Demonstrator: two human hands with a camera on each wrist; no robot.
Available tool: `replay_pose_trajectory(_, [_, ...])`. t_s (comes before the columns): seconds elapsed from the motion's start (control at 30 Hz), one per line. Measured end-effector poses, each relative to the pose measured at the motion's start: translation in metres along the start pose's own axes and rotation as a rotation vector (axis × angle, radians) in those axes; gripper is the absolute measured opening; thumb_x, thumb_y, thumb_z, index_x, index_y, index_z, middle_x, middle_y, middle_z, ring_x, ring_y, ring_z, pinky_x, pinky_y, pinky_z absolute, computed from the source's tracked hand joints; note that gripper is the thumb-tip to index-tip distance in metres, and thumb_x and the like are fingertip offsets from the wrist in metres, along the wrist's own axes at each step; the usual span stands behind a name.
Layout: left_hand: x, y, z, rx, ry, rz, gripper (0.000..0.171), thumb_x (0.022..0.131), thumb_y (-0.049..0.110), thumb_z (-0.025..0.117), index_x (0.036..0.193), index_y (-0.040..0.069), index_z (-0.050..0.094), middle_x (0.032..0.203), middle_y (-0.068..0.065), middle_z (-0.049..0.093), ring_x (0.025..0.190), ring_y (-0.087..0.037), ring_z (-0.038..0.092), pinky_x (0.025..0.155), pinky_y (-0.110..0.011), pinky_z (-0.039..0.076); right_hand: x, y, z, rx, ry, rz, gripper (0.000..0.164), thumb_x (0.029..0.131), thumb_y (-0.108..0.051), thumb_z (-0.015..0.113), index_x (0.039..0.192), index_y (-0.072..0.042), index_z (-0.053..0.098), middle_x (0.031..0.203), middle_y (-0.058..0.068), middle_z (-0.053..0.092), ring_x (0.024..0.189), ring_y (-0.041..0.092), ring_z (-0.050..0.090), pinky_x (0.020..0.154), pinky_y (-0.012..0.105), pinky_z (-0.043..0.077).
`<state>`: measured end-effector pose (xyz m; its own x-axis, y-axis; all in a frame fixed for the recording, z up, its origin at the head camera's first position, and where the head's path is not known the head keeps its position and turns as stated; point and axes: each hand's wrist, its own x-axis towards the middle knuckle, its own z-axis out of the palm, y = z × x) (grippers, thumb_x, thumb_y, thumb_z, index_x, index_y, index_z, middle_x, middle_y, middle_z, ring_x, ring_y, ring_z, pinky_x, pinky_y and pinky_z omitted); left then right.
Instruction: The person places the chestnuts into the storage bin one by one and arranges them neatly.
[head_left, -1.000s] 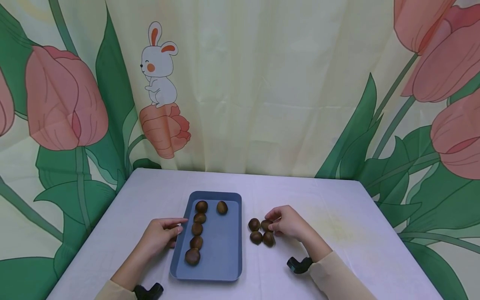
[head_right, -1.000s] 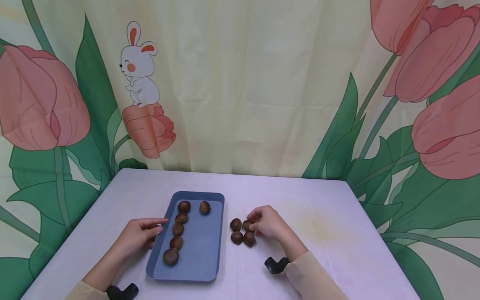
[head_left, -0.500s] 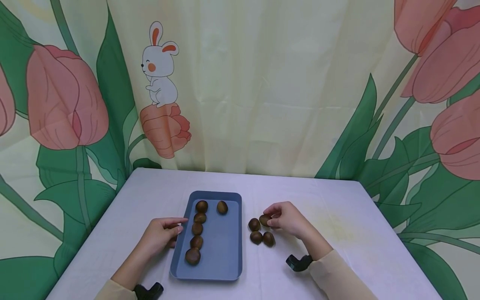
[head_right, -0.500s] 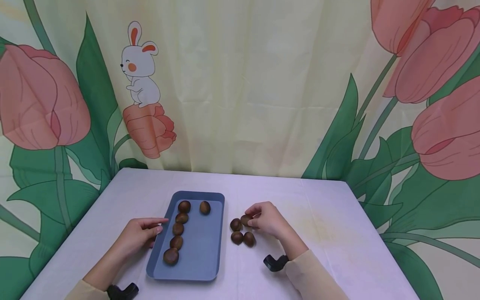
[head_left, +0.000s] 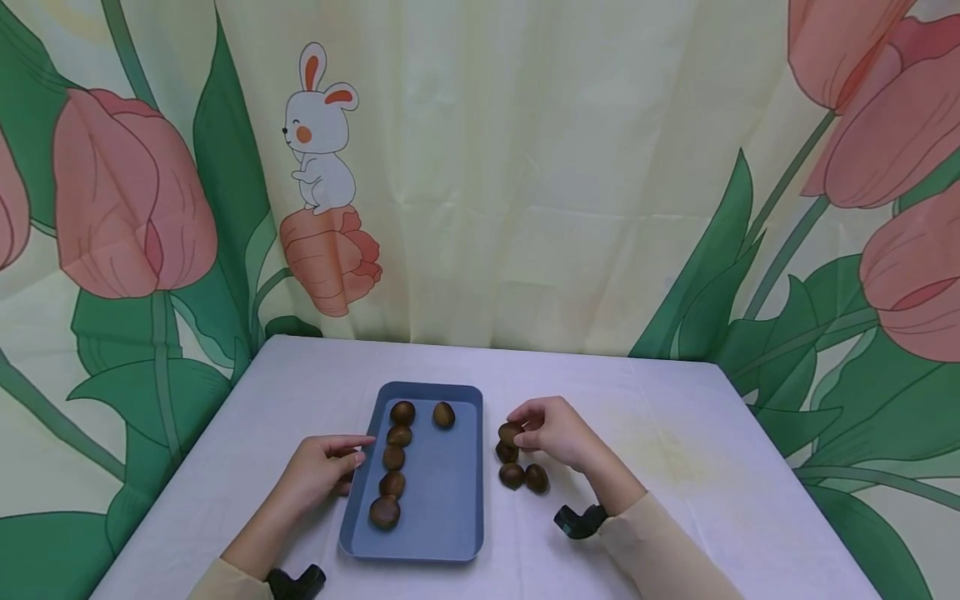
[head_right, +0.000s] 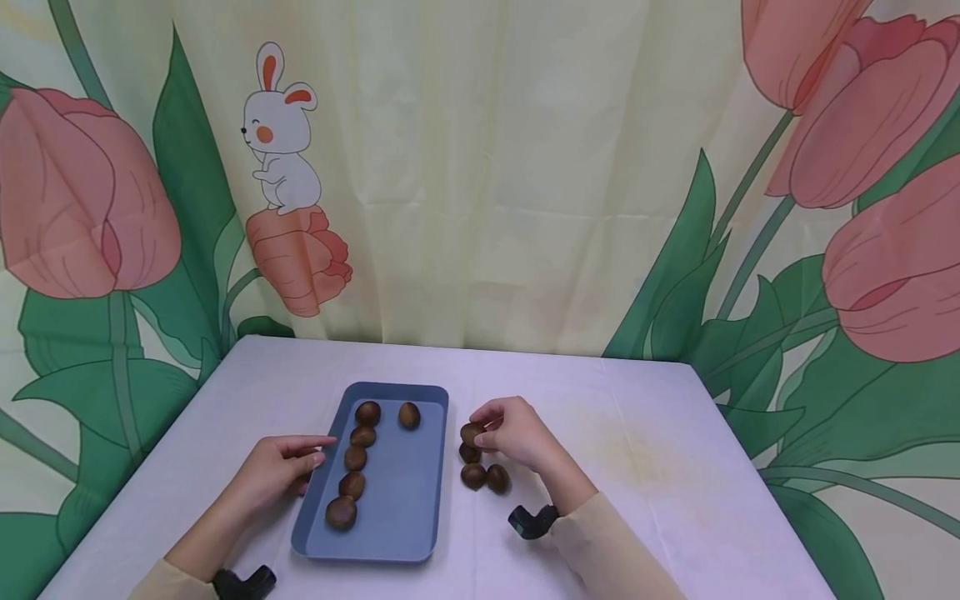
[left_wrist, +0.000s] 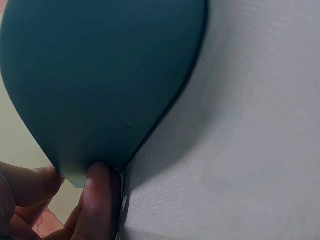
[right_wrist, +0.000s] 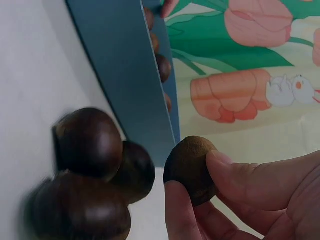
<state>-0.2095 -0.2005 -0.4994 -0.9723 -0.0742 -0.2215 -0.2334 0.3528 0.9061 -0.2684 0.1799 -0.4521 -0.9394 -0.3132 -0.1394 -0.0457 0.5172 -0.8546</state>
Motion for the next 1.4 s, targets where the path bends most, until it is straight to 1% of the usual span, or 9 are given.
replay_pose_trajectory(0.17, [-0.001, 0.001, -0.001, 0.010, 0.000, -0.006, 0.030, 0.101, 0.004, 0.071, 0.129, 0.007, 0.079, 0.117, -0.016, 0.077, 0.081, -0.016, 0.073, 0.065, -0.031, 0.063, 0.008, -0.009, 0.011, -0.003, -0.008, -0.013, 0.026, 0.090, 0.002, 0.079, 0.115, -0.006, 0.080, 0.102, 0.010, 0.076, 0.088, 0.020, 0.067, 0.077, 0.031, 0.064])
replay_pose_trajectory(0.4, [0.000, 0.000, 0.000, 0.005, -0.003, 0.003, 0.030, 0.101, 0.004, 0.071, 0.130, 0.006, 0.078, 0.114, -0.014, 0.077, 0.081, -0.016, 0.072, 0.064, -0.031, 0.063, 0.016, -0.021, 0.027, 0.007, -0.022, -0.050, 0.025, 0.090, 0.001, 0.079, 0.114, -0.008, 0.081, 0.104, 0.009, 0.077, 0.090, 0.020, 0.067, 0.077, 0.030, 0.063])
replay_pose_trajectory(0.47, [0.000, 0.001, 0.000, 0.008, -0.002, -0.002, 0.030, 0.101, 0.004, 0.071, 0.130, 0.007, 0.078, 0.116, -0.015, 0.077, 0.081, -0.016, 0.072, 0.065, -0.031, 0.063, 0.018, -0.025, 0.031, 0.022, -0.029, -0.057, 0.025, 0.090, 0.000, 0.080, 0.114, -0.008, 0.081, 0.105, 0.009, 0.077, 0.090, 0.020, 0.067, 0.076, 0.030, 0.063])
replay_pose_trajectory(0.67, [-0.001, 0.003, 0.000, 0.030, 0.001, -0.021, 0.030, 0.102, 0.006, 0.071, 0.130, 0.009, 0.079, 0.127, -0.019, 0.075, 0.084, -0.016, 0.072, 0.066, -0.031, 0.063, 0.027, -0.034, 0.044, 0.016, -0.036, -0.076, 0.023, 0.090, -0.001, 0.082, 0.112, -0.009, 0.081, 0.103, 0.008, 0.077, 0.088, 0.018, 0.069, 0.076, 0.030, 0.064])
replay_pose_trajectory(0.8, [-0.001, 0.003, 0.000, 0.031, 0.000, -0.018, 0.029, 0.102, 0.006, 0.071, 0.130, 0.009, 0.079, 0.128, -0.020, 0.075, 0.086, -0.016, 0.073, 0.067, -0.032, 0.064, 0.033, -0.038, 0.054, 0.002, -0.039, -0.092, 0.023, 0.089, -0.001, 0.083, 0.111, -0.008, 0.081, 0.103, 0.009, 0.076, 0.087, 0.017, 0.070, 0.077, 0.031, 0.064])
replay_pose_trajectory(0.93, [-0.001, 0.002, 0.000, 0.024, 0.002, -0.021, 0.029, 0.102, 0.005, 0.071, 0.130, 0.008, 0.079, 0.126, -0.019, 0.076, 0.082, -0.016, 0.073, 0.065, -0.031, 0.063, 0.036, -0.043, 0.064, -0.043, -0.024, -0.109, 0.022, 0.088, -0.003, 0.085, 0.109, -0.009, 0.081, 0.106, 0.008, 0.077, 0.088, 0.016, 0.070, 0.075, 0.031, 0.062])
replay_pose_trajectory(1.13, [0.000, 0.001, 0.000, 0.011, 0.001, -0.027, 0.029, 0.101, 0.004, 0.071, 0.129, 0.008, 0.079, 0.124, -0.018, 0.076, 0.080, -0.016, 0.073, 0.064, -0.031, 0.063, 0.039, -0.051, 0.076, -0.089, -0.021, -0.099, 0.021, 0.088, -0.004, 0.085, 0.106, -0.013, 0.081, 0.106, 0.005, 0.077, 0.089, 0.017, 0.070, 0.071, 0.030, 0.059])
replay_pose_trajectory(1.4, [-0.001, 0.002, 0.000, 0.013, -0.001, -0.020, 0.030, 0.101, 0.004, 0.071, 0.131, 0.008, 0.078, 0.120, -0.017, 0.076, 0.082, -0.016, 0.073, 0.066, -0.032, 0.064, 0.043, -0.052, 0.086, -0.092, -0.023, -0.075, 0.019, 0.088, -0.003, 0.085, 0.105, -0.010, 0.080, 0.099, 0.004, 0.075, 0.076, 0.015, 0.070, 0.066, 0.030, 0.057])
